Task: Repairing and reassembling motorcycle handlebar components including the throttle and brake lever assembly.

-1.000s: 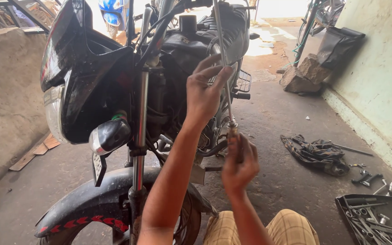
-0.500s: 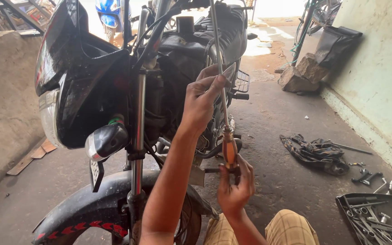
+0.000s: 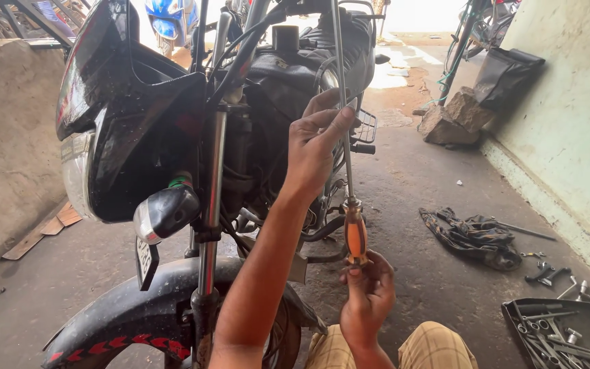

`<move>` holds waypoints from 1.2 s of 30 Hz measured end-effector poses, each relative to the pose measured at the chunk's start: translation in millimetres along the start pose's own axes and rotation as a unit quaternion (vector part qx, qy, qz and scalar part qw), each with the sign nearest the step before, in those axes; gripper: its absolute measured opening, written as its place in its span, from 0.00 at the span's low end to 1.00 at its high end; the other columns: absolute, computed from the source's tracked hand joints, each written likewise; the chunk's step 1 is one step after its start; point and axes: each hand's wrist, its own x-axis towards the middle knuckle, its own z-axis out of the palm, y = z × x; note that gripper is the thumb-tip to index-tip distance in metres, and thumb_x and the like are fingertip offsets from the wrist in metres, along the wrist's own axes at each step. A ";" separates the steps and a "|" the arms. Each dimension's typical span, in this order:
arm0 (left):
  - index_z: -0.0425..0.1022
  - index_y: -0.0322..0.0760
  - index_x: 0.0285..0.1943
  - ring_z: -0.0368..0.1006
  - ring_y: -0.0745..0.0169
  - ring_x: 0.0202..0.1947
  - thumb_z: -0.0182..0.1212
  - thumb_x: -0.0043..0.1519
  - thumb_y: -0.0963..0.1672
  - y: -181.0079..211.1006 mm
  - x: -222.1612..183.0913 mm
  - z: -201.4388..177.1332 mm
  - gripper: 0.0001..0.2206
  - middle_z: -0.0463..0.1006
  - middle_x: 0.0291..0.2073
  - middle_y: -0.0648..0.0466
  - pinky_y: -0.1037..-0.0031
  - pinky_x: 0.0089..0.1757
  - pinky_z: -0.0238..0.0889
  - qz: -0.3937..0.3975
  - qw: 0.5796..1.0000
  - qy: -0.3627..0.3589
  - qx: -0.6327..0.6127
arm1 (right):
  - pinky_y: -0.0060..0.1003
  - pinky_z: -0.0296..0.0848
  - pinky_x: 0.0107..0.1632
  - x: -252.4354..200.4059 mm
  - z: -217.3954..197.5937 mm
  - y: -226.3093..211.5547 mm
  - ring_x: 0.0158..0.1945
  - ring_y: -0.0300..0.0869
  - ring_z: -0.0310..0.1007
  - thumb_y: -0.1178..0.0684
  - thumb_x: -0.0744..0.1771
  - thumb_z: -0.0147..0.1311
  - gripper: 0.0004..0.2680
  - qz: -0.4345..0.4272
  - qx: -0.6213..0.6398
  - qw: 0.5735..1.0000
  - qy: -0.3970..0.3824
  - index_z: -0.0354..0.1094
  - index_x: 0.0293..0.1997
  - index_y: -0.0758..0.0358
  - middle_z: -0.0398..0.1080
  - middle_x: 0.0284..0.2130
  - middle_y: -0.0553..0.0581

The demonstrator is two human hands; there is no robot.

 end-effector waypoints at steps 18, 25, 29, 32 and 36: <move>0.85 0.29 0.41 0.71 0.45 0.61 0.64 0.62 0.51 15.4 5.5 9.4 0.18 0.69 0.66 0.40 0.55 0.54 0.71 -0.008 1.000 -0.014 -0.008 | 0.35 0.64 0.31 2.6 -1.5 8.3 0.31 0.38 0.65 0.43 0.69 0.56 0.21 -0.140 -0.182 0.971 0.070 0.60 0.58 0.73 0.70 0.38 0.59; 0.85 0.29 0.44 0.67 0.49 0.65 0.64 0.63 0.50 16.7 14.4 -5.9 0.17 0.73 0.63 0.42 0.54 0.60 0.66 -0.006 1.000 -0.013 -0.014 | 0.31 0.61 0.29 16.8 13.4 3.6 0.25 0.35 0.62 0.39 0.72 0.42 0.20 0.313 0.372 0.858 -0.166 0.64 0.57 0.70 0.70 0.30 0.54; 0.84 0.28 0.46 0.67 0.49 0.65 0.66 0.63 0.49 15.1 14.8 -5.5 0.17 0.73 0.61 0.42 0.54 0.61 0.65 -0.002 1.000 0.010 -0.025 | 0.30 0.61 0.20 17.8 43.5 -18.9 0.21 0.33 0.61 0.40 0.67 0.47 0.19 0.060 -0.096 0.992 -0.050 0.58 0.58 0.64 0.67 0.31 0.49; 0.84 0.29 0.46 0.70 0.51 0.62 0.63 0.63 0.49 12.8 13.4 0.9 0.17 0.73 0.61 0.45 0.56 0.57 0.72 -0.003 1.000 0.010 -0.015 | 0.30 0.54 0.22 21.3 23.1 16.4 0.22 0.33 0.55 0.44 0.69 0.52 0.18 -0.022 -0.058 0.998 -0.004 0.58 0.58 0.69 0.60 0.26 0.49; 0.82 0.30 0.52 0.71 0.54 0.63 0.59 0.68 0.50 14.9 10.0 -3.6 0.18 0.73 0.61 0.46 0.61 0.62 0.68 0.017 0.999 -0.032 -0.023 | 0.29 0.55 0.23 46.7 3.4 1.0 0.22 0.33 0.55 0.39 0.72 0.47 0.18 0.389 0.476 0.765 -0.192 0.62 0.56 0.67 0.60 0.23 0.47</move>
